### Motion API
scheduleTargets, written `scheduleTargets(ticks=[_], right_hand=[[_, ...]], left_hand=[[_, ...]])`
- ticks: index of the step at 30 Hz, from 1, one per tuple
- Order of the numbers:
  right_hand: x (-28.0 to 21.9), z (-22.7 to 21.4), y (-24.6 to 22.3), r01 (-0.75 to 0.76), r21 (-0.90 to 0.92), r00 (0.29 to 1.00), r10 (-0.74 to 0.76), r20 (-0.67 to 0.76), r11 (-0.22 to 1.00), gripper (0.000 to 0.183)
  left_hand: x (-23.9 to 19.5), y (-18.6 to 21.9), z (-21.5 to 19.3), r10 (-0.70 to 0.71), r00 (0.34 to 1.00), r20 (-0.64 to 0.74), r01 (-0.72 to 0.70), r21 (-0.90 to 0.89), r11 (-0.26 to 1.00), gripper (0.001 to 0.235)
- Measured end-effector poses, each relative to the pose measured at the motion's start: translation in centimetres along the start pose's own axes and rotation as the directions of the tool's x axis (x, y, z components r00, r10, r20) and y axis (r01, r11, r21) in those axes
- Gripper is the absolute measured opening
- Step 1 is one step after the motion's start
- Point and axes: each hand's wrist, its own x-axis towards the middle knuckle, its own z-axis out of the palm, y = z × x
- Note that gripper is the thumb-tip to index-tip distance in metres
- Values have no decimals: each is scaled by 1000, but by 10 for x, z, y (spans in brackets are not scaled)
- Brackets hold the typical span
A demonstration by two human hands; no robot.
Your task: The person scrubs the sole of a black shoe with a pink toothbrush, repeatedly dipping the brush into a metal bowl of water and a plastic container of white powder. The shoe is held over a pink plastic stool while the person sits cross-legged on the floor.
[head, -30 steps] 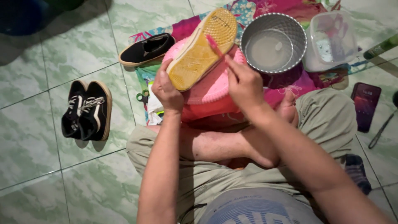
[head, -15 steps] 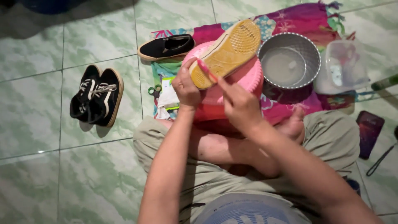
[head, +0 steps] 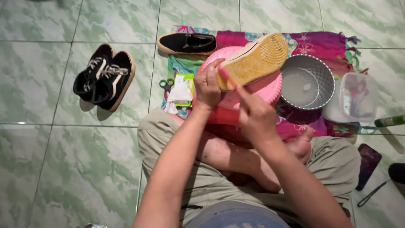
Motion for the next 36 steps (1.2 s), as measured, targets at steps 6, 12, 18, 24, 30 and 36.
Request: scheduleTargets(ticks=[6,12,18,24,30,36], right_hand=[[12,-6,-22,-11,-243,1000,17,26,970,46],[11,-2,-18,-22,-265,998,38,55,964,47],[11,24,0,-34,-147,999,28,-43,989,56],[-26,7,-9,-58,-8,998,58,-18,998,50],[-7,-10,68,-215,-28,970,210,-122,976,40],[-9,-14,49,-281,-46,956,275,-97,959,35]], left_hand=[[-1,-10,-1,39,999,7,-39,3,999,41],[0,-6,-1,37,999,9,-37,23,999,41],[0,-17,1,63,998,-15,-62,34,997,41],[1,0,-2,46,999,-1,-46,-6,999,43],[1,6,-2,27,999,-17,-27,-14,1000,43],[3,5,-1,32,999,-19,-32,-13,999,43]])
